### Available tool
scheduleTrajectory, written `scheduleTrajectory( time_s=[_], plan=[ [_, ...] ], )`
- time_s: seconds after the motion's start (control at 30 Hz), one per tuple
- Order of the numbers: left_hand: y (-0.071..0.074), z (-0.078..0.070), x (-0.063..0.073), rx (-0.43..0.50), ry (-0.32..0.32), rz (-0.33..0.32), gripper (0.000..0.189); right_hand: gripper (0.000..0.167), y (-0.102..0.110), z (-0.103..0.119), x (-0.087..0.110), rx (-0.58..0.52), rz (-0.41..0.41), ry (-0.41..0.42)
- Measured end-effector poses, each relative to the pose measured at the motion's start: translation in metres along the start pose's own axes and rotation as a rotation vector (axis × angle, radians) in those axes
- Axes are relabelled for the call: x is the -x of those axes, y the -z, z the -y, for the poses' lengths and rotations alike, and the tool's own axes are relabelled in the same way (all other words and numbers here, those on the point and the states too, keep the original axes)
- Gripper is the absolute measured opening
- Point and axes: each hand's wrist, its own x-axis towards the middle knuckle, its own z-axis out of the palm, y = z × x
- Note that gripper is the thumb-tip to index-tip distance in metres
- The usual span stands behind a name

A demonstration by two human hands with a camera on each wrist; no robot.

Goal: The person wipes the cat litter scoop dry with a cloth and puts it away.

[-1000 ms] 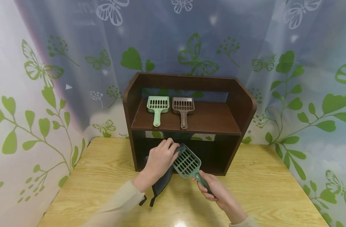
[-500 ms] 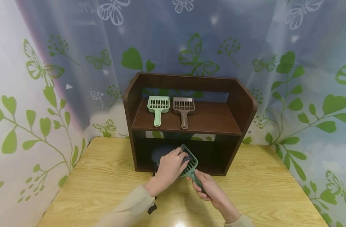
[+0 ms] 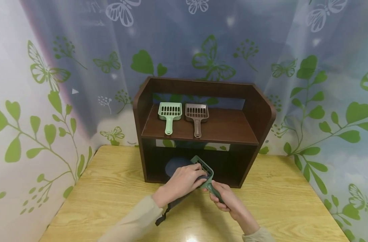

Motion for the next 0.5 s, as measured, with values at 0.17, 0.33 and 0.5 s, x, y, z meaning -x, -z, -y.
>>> scheduleTrajectory(
  time_s=[0.17,0.33,0.5],
  plan=[
    [0.005,0.003,0.006,-0.118,-0.1,0.048,0.018,0.05,0.013,0.0,0.004,0.031,-0.01,0.002],
    [0.006,0.003,0.014,-0.293,-0.225,0.067,0.012,0.054,0.017,-0.001,0.008,0.086,0.008,-0.017],
    [0.01,0.005,0.02,-0.427,-0.256,0.057,0.015,0.056,0.017,-0.004,0.009,0.092,0.027,-0.023]
  ],
)
